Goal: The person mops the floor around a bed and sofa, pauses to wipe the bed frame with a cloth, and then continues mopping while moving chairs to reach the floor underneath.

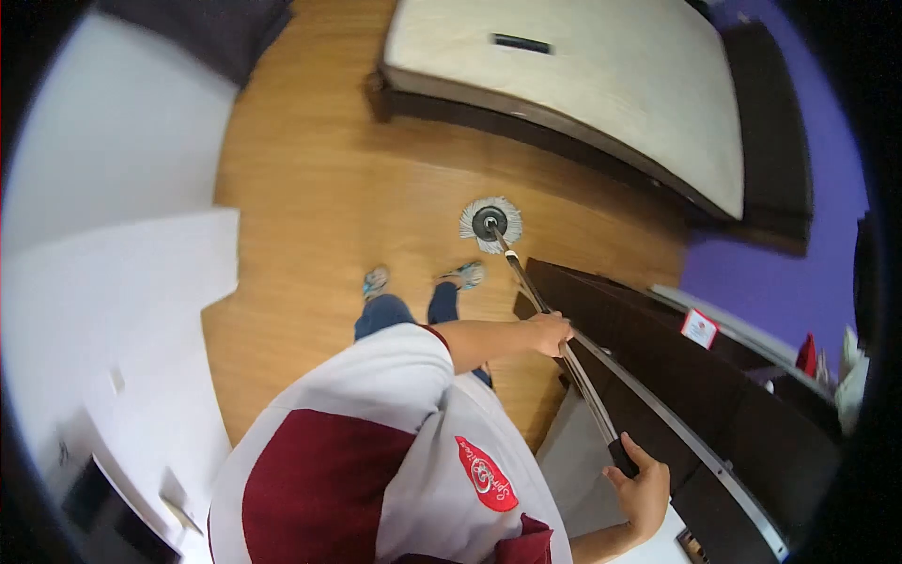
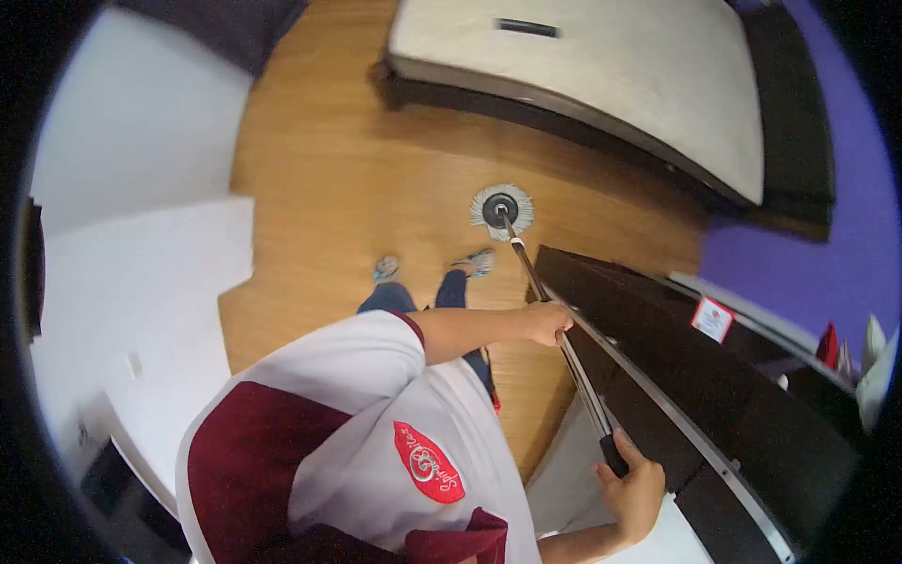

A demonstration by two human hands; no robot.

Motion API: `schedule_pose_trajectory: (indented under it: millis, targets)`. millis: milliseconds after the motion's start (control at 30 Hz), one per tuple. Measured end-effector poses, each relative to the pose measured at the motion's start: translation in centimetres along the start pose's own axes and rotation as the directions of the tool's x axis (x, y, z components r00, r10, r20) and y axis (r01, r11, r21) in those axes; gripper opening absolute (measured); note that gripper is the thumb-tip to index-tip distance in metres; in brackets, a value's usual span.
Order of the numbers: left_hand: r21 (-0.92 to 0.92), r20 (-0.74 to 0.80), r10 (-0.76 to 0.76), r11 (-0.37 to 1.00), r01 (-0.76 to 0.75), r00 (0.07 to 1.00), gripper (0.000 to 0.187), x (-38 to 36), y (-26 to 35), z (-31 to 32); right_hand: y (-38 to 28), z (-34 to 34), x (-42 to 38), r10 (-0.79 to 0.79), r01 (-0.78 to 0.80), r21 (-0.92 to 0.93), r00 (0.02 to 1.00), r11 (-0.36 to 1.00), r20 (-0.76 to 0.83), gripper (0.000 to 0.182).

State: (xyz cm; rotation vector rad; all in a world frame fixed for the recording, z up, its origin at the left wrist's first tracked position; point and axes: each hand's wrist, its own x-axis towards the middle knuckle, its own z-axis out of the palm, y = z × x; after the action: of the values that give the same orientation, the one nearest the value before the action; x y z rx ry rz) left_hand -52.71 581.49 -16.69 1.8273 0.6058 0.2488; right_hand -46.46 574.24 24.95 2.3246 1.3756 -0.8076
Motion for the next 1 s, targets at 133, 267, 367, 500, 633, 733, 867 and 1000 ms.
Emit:
schedule_pose_trajectory:
  millis: [133,267,367,500,633,733,867,1000]
  targets:
    - [-0.005,-0.367,-0.002,1.0,0.001,0.93,0.03,-15.8,-7.7,-5.4,-8.7,3.0,-0.1,-0.38,0.407,-0.186,0.91,0.894,0.166,0.059]
    - [-0.083,-0.693,-0.272,0.95,0.301,0.667,0.05,-36.6,-18.0,-9.5,-21.7,12.6,0.1,-0.661,0.722,-0.277,0.691,0.634,0.291,0.048]
    - [0.034,-0.775,-0.397,0.751,0.66,0.492,0.053,-49.0,-23.0,-13.7,-29.9,22.8,1.2,-0.775,0.836,-0.128,0.543,0.533,0.322,0.05]
    - [0.115,-0.654,-0.58,0.557,0.822,0.485,0.05,-50.9,-26.2,-13.8,-30.0,28.2,1.1,-0.709,0.791,-0.126,0.596,0.599,0.377,0.052]
    - [0.174,-0.461,-0.446,0.802,0.572,0.767,0.034,-38.3,-21.0,-6.0,-18.2,20.2,0.0,-0.512,0.559,0.007,0.753,0.829,0.414,0.055]
    - [0.013,-0.268,-0.247,0.966,0.26,0.931,0.025,-26.2,-9.6,-0.7,-11.3,11.9,-6.8,-0.322,0.337,-0.035,0.921,0.941,0.219,0.049]
    - [0.037,0.056,-0.054,0.998,0.052,0.997,0.041,-16.6,1.9,0.8,-9.8,7.7,-13.6,-0.09,0.085,-0.069,0.994,0.994,-0.063,0.041]
    - [-0.015,0.085,-0.001,1.0,0.003,0.996,0.042,-15.3,2.9,-0.5,-14.3,7.8,-14.6,-0.088,0.064,-0.151,0.984,0.986,-0.156,0.038]
